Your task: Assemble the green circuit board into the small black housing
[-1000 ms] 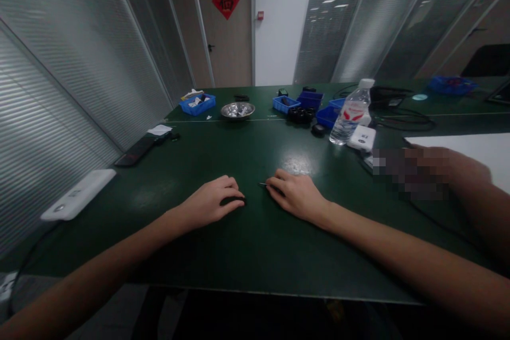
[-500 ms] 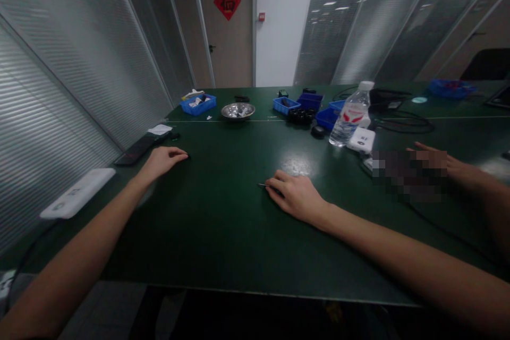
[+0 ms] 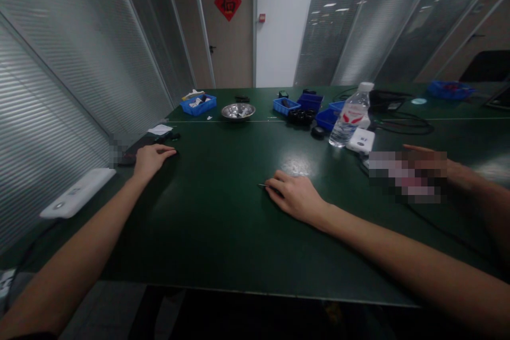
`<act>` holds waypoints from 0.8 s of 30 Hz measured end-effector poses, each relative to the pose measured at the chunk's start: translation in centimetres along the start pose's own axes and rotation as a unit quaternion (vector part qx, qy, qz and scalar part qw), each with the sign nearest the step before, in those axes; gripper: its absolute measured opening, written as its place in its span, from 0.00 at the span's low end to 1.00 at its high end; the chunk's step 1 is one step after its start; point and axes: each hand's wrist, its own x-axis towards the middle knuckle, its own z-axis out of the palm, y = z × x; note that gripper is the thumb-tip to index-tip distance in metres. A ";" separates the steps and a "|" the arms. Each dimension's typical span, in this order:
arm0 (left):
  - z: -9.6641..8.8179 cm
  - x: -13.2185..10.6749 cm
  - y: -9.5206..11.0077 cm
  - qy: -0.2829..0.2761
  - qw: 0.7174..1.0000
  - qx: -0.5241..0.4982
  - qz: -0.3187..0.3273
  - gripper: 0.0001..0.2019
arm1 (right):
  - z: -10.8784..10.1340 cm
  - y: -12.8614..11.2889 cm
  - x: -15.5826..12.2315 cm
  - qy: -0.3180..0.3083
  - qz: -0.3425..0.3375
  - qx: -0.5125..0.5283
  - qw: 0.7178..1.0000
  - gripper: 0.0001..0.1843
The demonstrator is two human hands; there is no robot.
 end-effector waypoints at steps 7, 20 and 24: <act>0.0 -0.3 0.7 0.017 0.999 0.042 0.023 0.13 | -0.1 0.0 -0.1 0.001 0.000 0.001 1.000 0.17; 0.1 0.3 0.3 -0.004 0.993 -0.064 -0.096 0.16 | -0.1 0.0 -0.1 0.001 0.001 0.000 1.000 0.17; 0.3 0.4 -0.1 -0.008 0.991 -0.076 -0.108 0.17 | 0.0 0.0 -0.1 -0.001 0.001 -0.004 1.000 0.17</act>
